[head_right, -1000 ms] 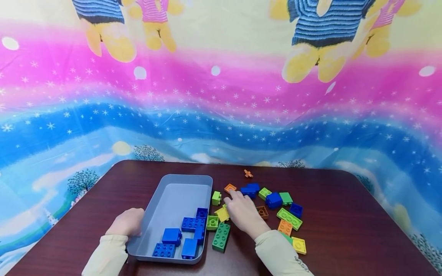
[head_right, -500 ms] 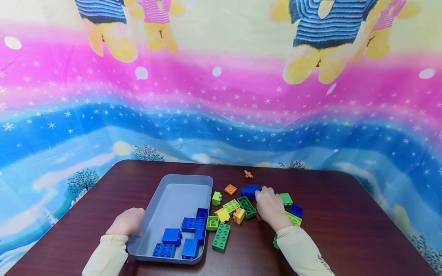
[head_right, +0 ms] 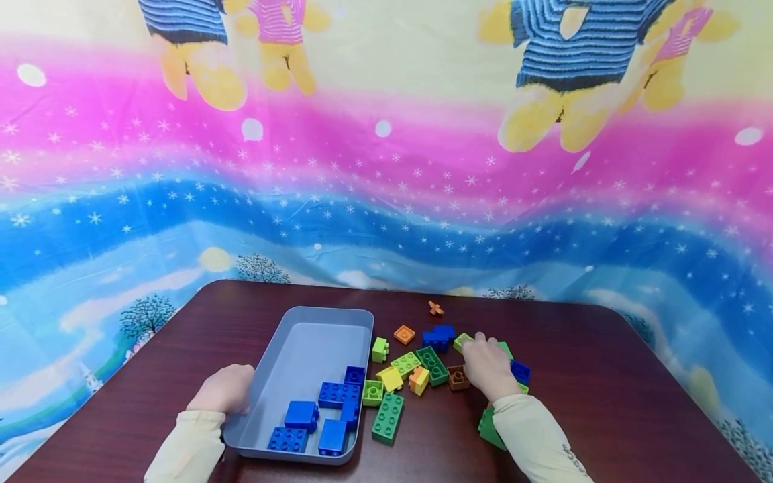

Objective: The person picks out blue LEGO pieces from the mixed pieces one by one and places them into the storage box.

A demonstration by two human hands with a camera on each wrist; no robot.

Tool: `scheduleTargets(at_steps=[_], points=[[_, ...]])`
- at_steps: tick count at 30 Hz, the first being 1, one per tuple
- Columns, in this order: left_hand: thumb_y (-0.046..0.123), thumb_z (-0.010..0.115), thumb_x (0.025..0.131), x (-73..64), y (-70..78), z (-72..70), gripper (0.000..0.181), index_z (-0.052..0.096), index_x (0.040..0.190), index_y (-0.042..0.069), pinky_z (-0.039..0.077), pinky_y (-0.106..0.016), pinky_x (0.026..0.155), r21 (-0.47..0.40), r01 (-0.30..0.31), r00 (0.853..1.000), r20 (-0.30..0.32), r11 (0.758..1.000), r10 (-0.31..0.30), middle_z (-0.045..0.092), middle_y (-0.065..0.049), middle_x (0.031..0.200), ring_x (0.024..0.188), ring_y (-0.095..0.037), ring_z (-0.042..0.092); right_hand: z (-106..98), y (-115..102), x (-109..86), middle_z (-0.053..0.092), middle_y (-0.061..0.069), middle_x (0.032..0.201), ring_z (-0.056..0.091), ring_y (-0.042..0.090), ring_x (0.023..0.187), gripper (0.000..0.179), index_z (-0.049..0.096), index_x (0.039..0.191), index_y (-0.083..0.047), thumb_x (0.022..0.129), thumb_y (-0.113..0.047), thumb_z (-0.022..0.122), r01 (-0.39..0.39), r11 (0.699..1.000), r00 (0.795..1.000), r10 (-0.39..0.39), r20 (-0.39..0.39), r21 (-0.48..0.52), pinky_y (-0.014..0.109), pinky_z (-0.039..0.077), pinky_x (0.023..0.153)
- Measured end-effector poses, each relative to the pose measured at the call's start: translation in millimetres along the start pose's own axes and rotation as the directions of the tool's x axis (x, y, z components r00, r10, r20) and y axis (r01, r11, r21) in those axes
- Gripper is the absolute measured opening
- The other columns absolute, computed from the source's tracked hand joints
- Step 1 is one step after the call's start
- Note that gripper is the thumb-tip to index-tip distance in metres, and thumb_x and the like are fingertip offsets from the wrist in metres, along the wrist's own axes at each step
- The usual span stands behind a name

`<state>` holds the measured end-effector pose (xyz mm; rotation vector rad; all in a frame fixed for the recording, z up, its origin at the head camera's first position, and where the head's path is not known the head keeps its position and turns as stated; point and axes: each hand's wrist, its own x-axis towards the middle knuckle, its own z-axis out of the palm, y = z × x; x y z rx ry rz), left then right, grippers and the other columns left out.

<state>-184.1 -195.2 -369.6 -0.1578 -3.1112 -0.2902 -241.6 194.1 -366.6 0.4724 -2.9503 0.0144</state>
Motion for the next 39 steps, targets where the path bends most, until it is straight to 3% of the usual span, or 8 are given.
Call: scheduleTargets(at_steps=[8,16,30,39], points=[[-0.013,0.061,0.063,-0.6,-0.5,0.3,0.023,0.048,0.06,0.005,0.035,-0.03,0.043,0.005,-0.008,1.0,-0.002,1.0,0.008,0.041,-0.005,0.055,0.049,-0.017,0.037,2.6,5.5,2.7,0.047,0.031,0.1,0.046,0.02,0.053,0.039,0.052,0.114,0.007,0.078,-0.001,0.063,-0.067,0.994,0.992,0.057,0.112,0.085,0.034,0.043,0.047],[-0.013,0.061,0.064,-1.2,0.1,-0.3,0.022,0.048,0.06,0.005,0.036,-0.031,0.043,0.007,-0.008,1.0,0.0,1.0,0.008,0.041,-0.005,0.055,0.049,-0.017,0.038,11.8,8.4,-0.6,0.044,0.036,0.108,0.055,0.036,0.077,0.042,0.045,0.12,0.012,0.08,0.006,0.058,-0.089,0.988,0.989,0.073,0.125,0.126,0.041,0.047,0.057],[-0.012,0.059,0.064,-0.8,-0.4,-0.2,0.023,0.047,0.058,0.006,0.036,-0.031,0.041,0.016,-0.02,1.0,-0.014,1.0,0.02,0.041,-0.005,0.054,0.048,-0.016,0.038,17.1,6.7,1.1,0.048,0.028,0.09,0.053,0.033,0.068,0.035,0.047,0.112,0.014,0.079,0.01,0.055,-0.06,0.992,0.998,0.058,0.021,0.112,0.039,0.048,0.054],[-0.013,0.059,0.064,-0.9,0.2,-0.6,0.024,0.046,0.057,0.006,0.035,-0.03,0.041,0.012,-0.013,1.0,-0.004,1.0,0.013,0.04,-0.004,0.053,0.048,-0.015,0.036,16.1,5.9,1.1,0.05,0.024,0.083,0.054,0.032,0.065,0.031,0.051,0.108,0.01,0.077,0.015,0.055,-0.028,0.998,0.999,0.03,-0.031,0.059,0.037,0.047,0.051]])
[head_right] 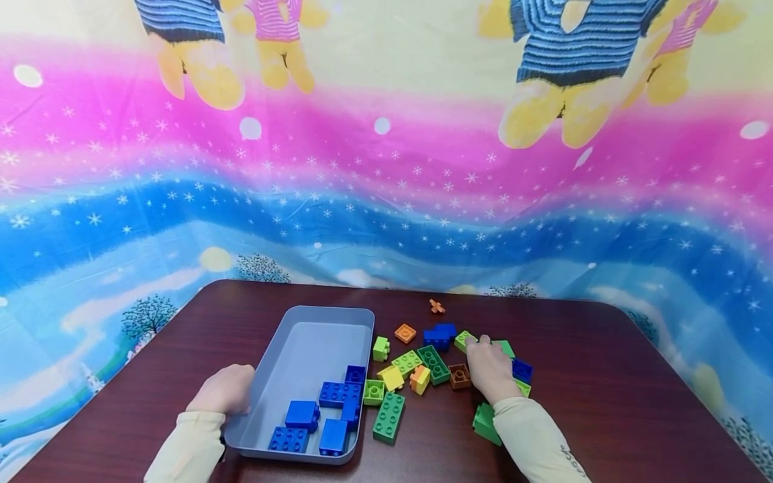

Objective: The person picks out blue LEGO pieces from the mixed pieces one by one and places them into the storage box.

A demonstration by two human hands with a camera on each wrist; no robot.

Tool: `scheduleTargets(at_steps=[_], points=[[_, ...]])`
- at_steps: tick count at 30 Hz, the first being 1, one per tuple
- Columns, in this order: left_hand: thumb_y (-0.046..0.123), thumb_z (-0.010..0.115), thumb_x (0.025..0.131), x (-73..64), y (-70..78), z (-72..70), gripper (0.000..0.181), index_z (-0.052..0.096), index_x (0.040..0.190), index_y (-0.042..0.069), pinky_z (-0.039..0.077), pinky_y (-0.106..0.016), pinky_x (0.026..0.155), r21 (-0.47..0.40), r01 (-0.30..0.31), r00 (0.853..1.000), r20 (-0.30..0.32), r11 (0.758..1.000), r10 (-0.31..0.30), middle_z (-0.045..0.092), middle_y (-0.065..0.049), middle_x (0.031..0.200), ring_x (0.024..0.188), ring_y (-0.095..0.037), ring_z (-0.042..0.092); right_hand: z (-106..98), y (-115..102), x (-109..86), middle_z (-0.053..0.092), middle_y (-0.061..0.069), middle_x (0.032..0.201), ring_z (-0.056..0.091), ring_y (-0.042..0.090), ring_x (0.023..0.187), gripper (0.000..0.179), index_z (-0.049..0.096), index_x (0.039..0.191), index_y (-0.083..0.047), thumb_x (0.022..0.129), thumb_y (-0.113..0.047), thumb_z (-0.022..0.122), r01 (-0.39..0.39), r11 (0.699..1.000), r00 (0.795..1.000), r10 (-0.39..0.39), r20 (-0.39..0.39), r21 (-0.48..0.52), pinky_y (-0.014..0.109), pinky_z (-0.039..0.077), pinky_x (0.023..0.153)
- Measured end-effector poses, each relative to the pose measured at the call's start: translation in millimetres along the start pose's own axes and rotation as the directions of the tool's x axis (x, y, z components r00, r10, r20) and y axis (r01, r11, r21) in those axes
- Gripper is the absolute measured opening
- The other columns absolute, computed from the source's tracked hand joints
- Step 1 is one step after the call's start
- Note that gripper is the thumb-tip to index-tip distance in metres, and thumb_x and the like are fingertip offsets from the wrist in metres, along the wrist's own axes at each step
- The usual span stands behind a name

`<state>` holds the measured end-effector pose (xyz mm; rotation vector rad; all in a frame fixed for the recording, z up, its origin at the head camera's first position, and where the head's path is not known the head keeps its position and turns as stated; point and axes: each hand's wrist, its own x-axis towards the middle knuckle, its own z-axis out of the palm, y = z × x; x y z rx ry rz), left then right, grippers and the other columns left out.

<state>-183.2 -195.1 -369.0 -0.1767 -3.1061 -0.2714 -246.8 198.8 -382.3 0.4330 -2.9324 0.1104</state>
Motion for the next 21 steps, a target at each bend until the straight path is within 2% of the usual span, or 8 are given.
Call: scheduleTargets(at_steps=[9,14,21], points=[[-0.013,0.059,0.065,-0.8,0.7,-1.1,0.024,0.046,0.057,0.006,0.034,-0.029,0.041,-0.002,-0.002,1.0,-0.002,1.0,0.002,0.039,-0.004,0.053,0.048,-0.015,0.036,-2.3,5.6,0.4,0.051,0.021,0.082,0.054,0.027,0.062,0.032,0.05,0.104,0.011,0.075,0.008,0.063,0.003,0.999,1.0,-0.004,0.027,0.047,0.034,0.047,0.053],[-0.012,0.059,0.066,-0.6,0.5,-1.1,0.024,0.046,0.058,0.006,0.034,-0.029,0.042,0.0,-0.003,1.0,-0.003,1.0,0.003,0.039,-0.004,0.053,0.047,-0.015,0.036,-7.0,6.8,1.6,0.052,0.025,0.086,0.055,0.03,0.068,0.041,0.046,0.109,0.015,0.074,0.006,0.065,-0.022,0.994,0.998,0.017,0.053,0.103,0.036,0.048,0.056],[-0.013,0.058,0.066,-0.7,0.3,-0.3,0.024,0.045,0.057,0.006,0.033,-0.028,0.041,-0.005,-0.007,1.0,0.001,1.0,0.007,0.038,-0.004,0.052,0.047,-0.015,0.035,-4.7,8.1,1.1,0.054,0.025,0.086,0.055,0.034,0.073,0.042,0.046,0.113,0.016,0.076,0.005,0.063,-0.027,0.994,0.997,0.019,0.075,0.107,0.037,0.048,0.057]])
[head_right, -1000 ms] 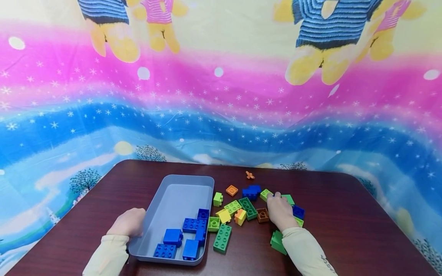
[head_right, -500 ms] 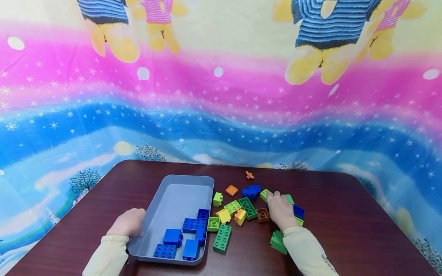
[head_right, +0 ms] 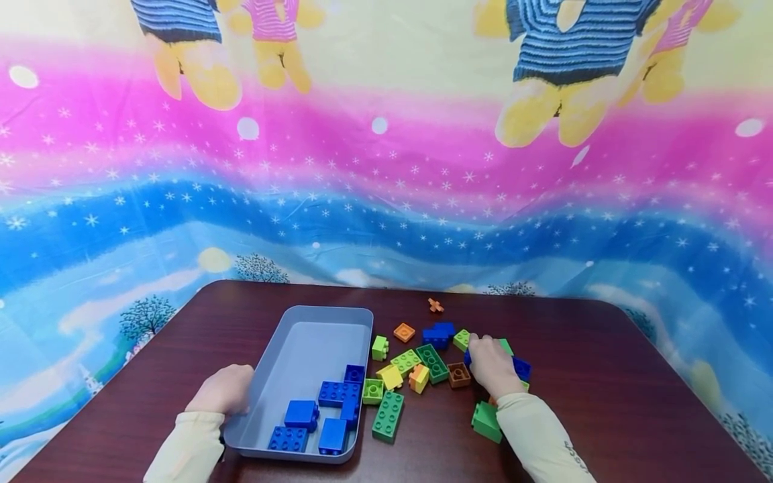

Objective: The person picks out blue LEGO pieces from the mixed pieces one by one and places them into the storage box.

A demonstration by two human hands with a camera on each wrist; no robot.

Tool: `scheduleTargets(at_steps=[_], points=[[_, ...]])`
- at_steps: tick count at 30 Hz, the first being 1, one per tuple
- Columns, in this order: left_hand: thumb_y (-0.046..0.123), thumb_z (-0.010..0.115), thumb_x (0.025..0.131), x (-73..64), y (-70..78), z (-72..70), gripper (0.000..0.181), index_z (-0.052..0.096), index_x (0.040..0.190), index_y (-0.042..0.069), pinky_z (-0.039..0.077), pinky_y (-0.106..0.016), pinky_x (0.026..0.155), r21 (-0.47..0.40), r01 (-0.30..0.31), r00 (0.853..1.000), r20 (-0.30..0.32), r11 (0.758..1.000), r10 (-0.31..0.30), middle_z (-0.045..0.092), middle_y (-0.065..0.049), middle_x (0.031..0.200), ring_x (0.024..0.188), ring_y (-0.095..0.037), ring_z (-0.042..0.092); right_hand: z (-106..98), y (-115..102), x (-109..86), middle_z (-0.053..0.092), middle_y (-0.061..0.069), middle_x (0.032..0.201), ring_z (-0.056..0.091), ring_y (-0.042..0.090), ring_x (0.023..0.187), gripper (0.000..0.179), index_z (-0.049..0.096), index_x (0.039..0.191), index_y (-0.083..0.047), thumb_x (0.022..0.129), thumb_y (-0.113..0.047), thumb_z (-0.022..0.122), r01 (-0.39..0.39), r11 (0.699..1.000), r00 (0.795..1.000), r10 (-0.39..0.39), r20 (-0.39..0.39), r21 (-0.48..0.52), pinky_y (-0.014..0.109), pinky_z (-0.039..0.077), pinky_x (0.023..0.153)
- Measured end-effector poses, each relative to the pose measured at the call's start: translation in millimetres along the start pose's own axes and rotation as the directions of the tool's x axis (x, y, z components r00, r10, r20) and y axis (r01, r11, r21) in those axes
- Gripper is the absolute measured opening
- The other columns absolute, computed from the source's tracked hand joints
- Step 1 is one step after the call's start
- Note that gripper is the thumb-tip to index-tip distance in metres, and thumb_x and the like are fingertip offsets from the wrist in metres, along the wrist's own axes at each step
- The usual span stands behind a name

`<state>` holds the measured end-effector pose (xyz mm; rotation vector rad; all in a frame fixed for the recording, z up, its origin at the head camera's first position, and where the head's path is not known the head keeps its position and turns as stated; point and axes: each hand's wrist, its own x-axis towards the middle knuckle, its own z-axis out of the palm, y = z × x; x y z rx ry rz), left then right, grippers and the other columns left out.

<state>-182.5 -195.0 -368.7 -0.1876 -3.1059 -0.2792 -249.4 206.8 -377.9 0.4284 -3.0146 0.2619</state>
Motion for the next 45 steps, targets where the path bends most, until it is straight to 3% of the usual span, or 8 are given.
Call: scheduleTargets(at_steps=[5,11,18,22,29,38,45], points=[[-0.013,0.059,0.065,-0.2,-0.7,0.8,0.024,0.046,0.057,0.006,0.034,-0.029,0.042,-0.003,0.0,1.0,-0.004,1.0,0.0,0.038,-0.004,0.053,0.048,-0.015,0.036,0.7,0.4,1.0,0.055,0.022,0.082,0.056,0.031,0.07,0.04,0.049,0.11,0.015,0.075,0.004,0.064,0.028,1.0,1.0,-0.028,-0.003,-0.013,0.036,0.048,0.057],[-0.013,0.06,0.063,0.6,-0.2,0.2,0.024,0.047,0.058,0.006,0.035,-0.03,0.043,-0.011,0.012,1.0,0.001,1.0,-0.012,0.039,-0.004,0.053,0.048,-0.016,0.037,-2.6,-4.5,2.7,0.053,0.014,0.07,0.054,0.024,0.06,0.023,0.056,0.093,0.01,0.073,0.003,0.066,0.078,0.996,0.995,-0.08,-0.051,-0.041,0.032,0.046,0.053],[-0.012,0.062,0.061,2.2,-0.2,0.6,0.022,0.049,0.059,0.005,0.038,-0.033,0.044,-0.002,0.017,1.0,0.009,1.0,-0.017,0.043,-0.005,0.055,0.05,-0.017,0.04,-4.7,-14.9,4.5,0.056,0.018,0.082,0.053,0.032,0.075,0.033,0.058,0.101,0.009,0.072,-0.001,0.07,0.056,0.994,0.995,-0.063,-0.081,-0.091,0.037,0.048,0.057],[-0.012,0.062,0.06,2.5,-0.4,1.1,0.021,0.049,0.059,0.005,0.038,-0.033,0.044,-0.002,0.019,1.0,0.009,1.0,-0.019,0.043,-0.004,0.056,0.051,-0.017,0.04,-8.4,-21.9,5.1,0.053,0.016,0.08,0.05,0.03,0.074,0.028,0.059,0.096,0.006,0.072,-0.001,0.07,0.062,0.994,0.992,-0.072,-0.108,-0.093,0.035,0.047,0.054],[-0.012,0.062,0.06,2.3,-0.4,0.2,0.021,0.05,0.06,0.005,0.037,-0.032,0.044,-0.017,0.018,1.0,0.008,1.0,-0.018,0.043,-0.005,0.055,0.05,-0.017,0.04,-17.1,-37.2,9.9,0.051,0.013,0.076,0.046,0.026,0.071,0.019,0.059,0.089,0.003,0.071,0.003,0.067,0.125,0.989,0.972,-0.139,-0.191,-0.083,0.031,0.044,0.055],[-0.013,0.058,0.065,0.1,-0.7,-0.4,0.022,0.047,0.058,0.005,0.034,-0.029,0.042,-0.019,0.018,1.0,0.013,1.0,-0.018,0.04,-0.005,0.053,0.048,-0.016,0.036,-8.5,-59.0,15.6,0.055,0.017,0.09,0.048,0.029,0.082,0.025,0.06,0.095,0.003,0.071,0.001,0.069,0.17,0.982,0.955,-0.186,-0.231,-0.089,0.032,0.048,0.06],[-0.013,0.059,0.065,0.8,-0.8,0.1,0.023,0.046,0.058,0.005,0.033,-0.029,0.042,-0.019,0.013,1.0,0.012,1.0,-0.013,0.038,-0.005,0.052,0.047,-0.016,0.035,-1.1,-80.5,17.9,0.055,0.016,0.09,0.05,0.028,0.082,0.025,0.06,0.094,0.003,0.071,0.0,0.069,0.256,0.961,0.919,-0.276,-0.281,-0.107,0.033,0.048,0.064]])
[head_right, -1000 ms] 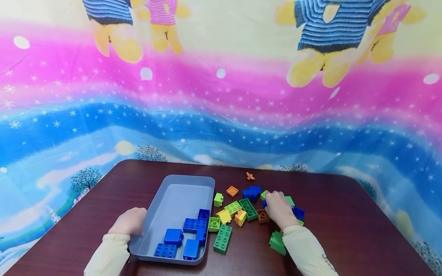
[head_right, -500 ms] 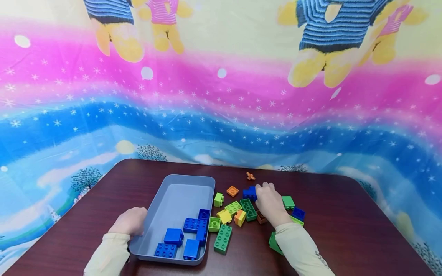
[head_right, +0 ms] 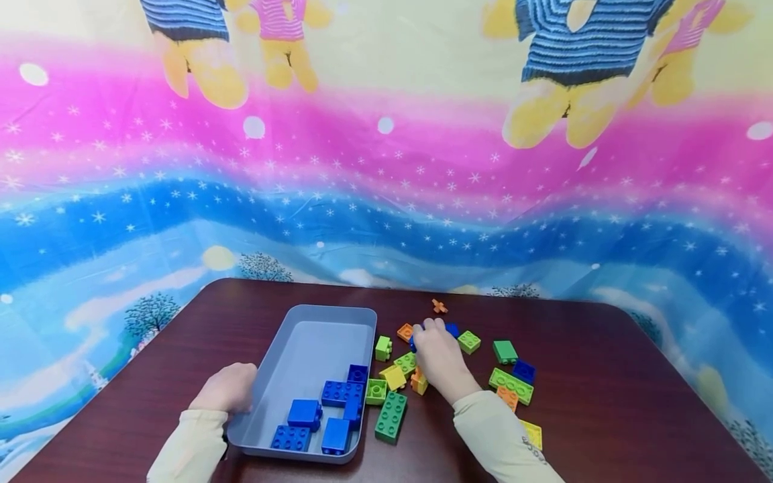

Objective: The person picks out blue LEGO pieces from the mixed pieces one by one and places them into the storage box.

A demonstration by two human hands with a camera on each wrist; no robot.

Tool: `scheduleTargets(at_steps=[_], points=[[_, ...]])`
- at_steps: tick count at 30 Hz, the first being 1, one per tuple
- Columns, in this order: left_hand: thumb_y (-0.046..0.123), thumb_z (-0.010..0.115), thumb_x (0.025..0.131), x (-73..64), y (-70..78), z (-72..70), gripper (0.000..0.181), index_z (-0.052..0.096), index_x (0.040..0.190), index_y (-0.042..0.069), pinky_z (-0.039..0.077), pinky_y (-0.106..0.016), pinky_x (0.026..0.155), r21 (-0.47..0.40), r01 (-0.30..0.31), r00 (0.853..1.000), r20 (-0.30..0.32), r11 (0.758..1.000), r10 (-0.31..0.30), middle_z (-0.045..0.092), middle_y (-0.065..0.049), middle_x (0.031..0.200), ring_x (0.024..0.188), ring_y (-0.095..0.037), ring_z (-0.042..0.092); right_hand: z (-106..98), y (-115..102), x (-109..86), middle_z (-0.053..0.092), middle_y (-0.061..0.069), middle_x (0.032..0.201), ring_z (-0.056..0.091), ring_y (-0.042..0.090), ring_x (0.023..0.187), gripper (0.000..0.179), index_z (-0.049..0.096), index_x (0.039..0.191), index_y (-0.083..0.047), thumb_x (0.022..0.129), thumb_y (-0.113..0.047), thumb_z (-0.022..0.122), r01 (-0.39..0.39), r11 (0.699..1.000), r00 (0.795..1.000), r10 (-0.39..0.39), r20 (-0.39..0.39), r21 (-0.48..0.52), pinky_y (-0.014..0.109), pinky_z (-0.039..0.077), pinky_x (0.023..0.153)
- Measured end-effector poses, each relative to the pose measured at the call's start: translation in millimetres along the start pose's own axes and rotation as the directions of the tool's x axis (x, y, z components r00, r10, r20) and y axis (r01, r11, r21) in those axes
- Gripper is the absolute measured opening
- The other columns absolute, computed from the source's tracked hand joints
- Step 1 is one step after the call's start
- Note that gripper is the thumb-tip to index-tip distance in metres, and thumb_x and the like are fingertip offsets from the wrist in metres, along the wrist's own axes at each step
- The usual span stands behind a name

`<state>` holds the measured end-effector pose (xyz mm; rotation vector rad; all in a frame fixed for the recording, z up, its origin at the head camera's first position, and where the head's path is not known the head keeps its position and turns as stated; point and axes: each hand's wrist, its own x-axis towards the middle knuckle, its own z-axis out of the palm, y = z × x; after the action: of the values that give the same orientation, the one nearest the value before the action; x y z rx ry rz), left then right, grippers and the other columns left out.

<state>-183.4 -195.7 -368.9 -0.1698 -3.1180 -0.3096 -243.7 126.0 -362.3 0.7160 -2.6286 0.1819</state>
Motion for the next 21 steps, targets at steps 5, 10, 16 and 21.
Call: scheduleTargets(at_steps=[5,10,16,21], points=[[-0.013,0.058,0.066,0.3,0.6,0.1,0.024,0.046,0.057,0.005,0.034,-0.029,0.041,0.002,0.004,1.0,-0.003,1.0,-0.004,0.037,-0.004,0.052,0.047,-0.015,0.035,4.9,-12.2,4.9,0.057,0.015,0.094,0.051,0.027,0.084,0.028,0.061,0.097,0.003,0.071,-0.002,0.071,0.031,1.0,0.999,-0.031,-0.038,-0.008,0.031,0.048,0.067],[-0.013,0.058,0.064,0.1,1.0,-0.4,0.023,0.047,0.058,0.005,0.034,-0.029,0.042,0.001,-0.002,1.0,-0.01,1.0,0.002,0.038,-0.004,0.052,0.047,-0.015,0.035,8.4,-22.4,9.2,0.057,0.014,0.098,0.051,0.026,0.088,0.03,0.062,0.098,0.001,0.07,-0.004,0.073,0.047,0.999,0.997,-0.047,-0.069,-0.008,0.03,0.048,0.069],[-0.014,0.058,0.065,0.1,0.4,0.2,0.022,0.047,0.059,0.005,0.034,-0.029,0.042,-0.008,0.0,1.0,-0.006,1.0,0.0,0.039,-0.005,0.052,0.047,-0.016,0.035,10.2,-32.0,12.0,0.055,0.013,0.104,0.05,0.024,0.094,0.029,0.061,0.099,0.0,0.072,0.0,0.071,0.099,0.995,0.99,-0.096,-0.1,0.025,0.029,0.048,0.071],[-0.014,0.06,0.064,0.0,0.2,1.0,0.022,0.048,0.06,0.005,0.034,-0.029,0.042,-0.001,-0.002,1.0,-0.01,1.0,0.002,0.039,-0.004,0.053,0.047,-0.016,0.036,14.1,-37.5,13.8,0.056,0.013,0.103,0.051,0.024,0.093,0.03,0.061,0.101,0.0,0.073,0.001,0.07,0.145,0.989,0.98,-0.139,-0.143,0.03,0.029,0.049,0.069]])
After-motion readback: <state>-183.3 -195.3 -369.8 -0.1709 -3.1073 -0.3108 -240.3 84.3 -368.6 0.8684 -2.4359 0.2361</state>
